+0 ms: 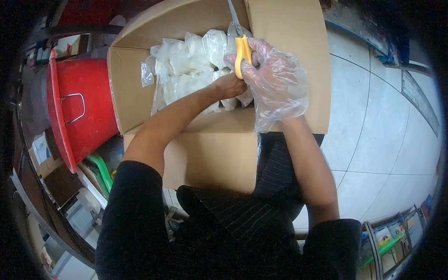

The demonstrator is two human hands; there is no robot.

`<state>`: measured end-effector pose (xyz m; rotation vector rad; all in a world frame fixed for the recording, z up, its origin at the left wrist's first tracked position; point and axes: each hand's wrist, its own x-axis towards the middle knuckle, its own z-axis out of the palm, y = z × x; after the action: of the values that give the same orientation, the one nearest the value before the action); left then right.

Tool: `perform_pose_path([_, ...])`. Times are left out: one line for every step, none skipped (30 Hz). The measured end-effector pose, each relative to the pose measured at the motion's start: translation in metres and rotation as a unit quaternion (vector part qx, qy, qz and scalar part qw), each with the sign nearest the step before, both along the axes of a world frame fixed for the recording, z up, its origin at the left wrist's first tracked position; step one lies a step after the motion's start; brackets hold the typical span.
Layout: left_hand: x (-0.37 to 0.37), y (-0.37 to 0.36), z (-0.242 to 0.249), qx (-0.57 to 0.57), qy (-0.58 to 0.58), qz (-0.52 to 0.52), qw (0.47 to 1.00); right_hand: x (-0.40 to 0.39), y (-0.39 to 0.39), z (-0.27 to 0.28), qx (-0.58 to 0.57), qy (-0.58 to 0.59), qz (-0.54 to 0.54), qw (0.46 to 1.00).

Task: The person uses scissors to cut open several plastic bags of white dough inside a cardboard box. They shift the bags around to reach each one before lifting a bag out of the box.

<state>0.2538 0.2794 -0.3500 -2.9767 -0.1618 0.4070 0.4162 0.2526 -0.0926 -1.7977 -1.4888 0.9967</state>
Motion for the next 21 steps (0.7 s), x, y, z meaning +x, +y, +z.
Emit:
perform_pose_path([0.001,0.000,-0.002,0.003,-0.025,0.012,1.000,-0.001,0.000,0.004,-0.010,0.007,-0.003,1.000])
perform_pose_path([0.002,-0.001,-0.003,0.005,-0.025,0.014,1.000,-0.002,0.000,0.008,-0.034,0.019,-0.008,0.999])
perform_pose_path([0.005,-0.004,0.002,-0.042,-0.031,0.103,0.993,-0.002,0.000,0.008,-0.031,0.019,-0.006,0.999])
perform_pose_path([0.008,-0.007,0.012,-0.090,-0.037,0.191,0.977,-0.002,0.000,0.008,-0.022,0.009,-0.005,1.000])
perform_pose_path([0.013,-0.008,0.023,-0.089,-0.038,0.192,0.977,-0.002,0.000,0.007,-0.013,-0.001,-0.004,1.000])
perform_pose_path([0.019,-0.007,0.042,-0.215,0.003,0.390,0.895,-0.003,-0.001,0.006,-0.013,0.000,-0.004,1.000])
perform_pose_path([0.021,-0.008,0.049,-0.328,0.044,0.564,0.757,-0.005,-0.001,0.005,-0.014,0.030,-0.011,0.999])
perform_pose_path([0.021,-0.012,0.045,-0.328,0.046,0.567,0.754,-0.006,-0.001,0.003,-0.016,0.060,-0.015,0.998])
perform_pose_path([0.022,-0.017,0.039,-0.269,-0.047,0.583,0.765,-0.006,-0.001,0.002,-0.017,0.088,-0.020,0.996])
perform_pose_path([0.024,-0.020,0.031,-0.208,-0.139,0.591,0.767,-0.006,-0.002,0.000,-0.020,0.115,-0.027,0.993])
perform_pose_path([0.028,-0.020,0.023,-0.212,-0.138,0.592,0.765,-0.005,-0.004,-0.001,-0.024,0.141,-0.035,0.989])
perform_pose_path([0.032,-0.015,0.021,-0.261,-0.113,0.657,0.698,-0.004,-0.006,-0.003,-0.028,0.139,-0.035,0.989])
perform_pose_path([0.035,-0.013,0.020,-0.305,-0.087,0.715,0.623,-0.004,-0.006,-0.003,-0.014,0.134,-0.035,0.990])
perform_pose_path([0.036,-0.010,0.020,-0.305,-0.088,0.715,0.623,-0.004,-0.005,-0.003,0.003,0.130,-0.035,0.991])
perform_pose_path([0.036,-0.004,0.025,-0.317,-0.087,0.743,0.583,-0.004,-0.005,-0.002,0.004,0.130,-0.034,0.991])
perform_pose_path([0.035,-0.001,0.031,-0.329,-0.087,0.769,0.541,-0.004,-0.005,-0.001,0.002,0.091,-0.033,0.995])
perform_pose_path([0.035,0.000,0.036,-0.327,-0.090,0.769,0.541,-0.004,-0.004,0.000,0.001,0.051,-0.034,0.998])
perform_pose_path([0.035,-0.002,0.035,-0.321,-0.071,0.742,0.584,-0.004,-0.003,-0.002,0.004,0.051,-0.033,0.998])
perform_pose_path([0.035,-0.002,0.034,-0.313,-0.051,0.713,0.625,-0.003,-0.002,-0.006,-0.004,0.060,-0.032,0.998])
perform_pose_path([0.034,-0.002,0.032,-0.313,-0.053,0.713,0.625,-0.003,-0.001,-0.008,-0.013,0.070,-0.031,0.997])
perform_pose_path([0.032,-0.001,0.026,-0.317,-0.035,0.712,0.626,-0.003,-0.001,-0.007,-0.011,0.070,-0.030,0.997])
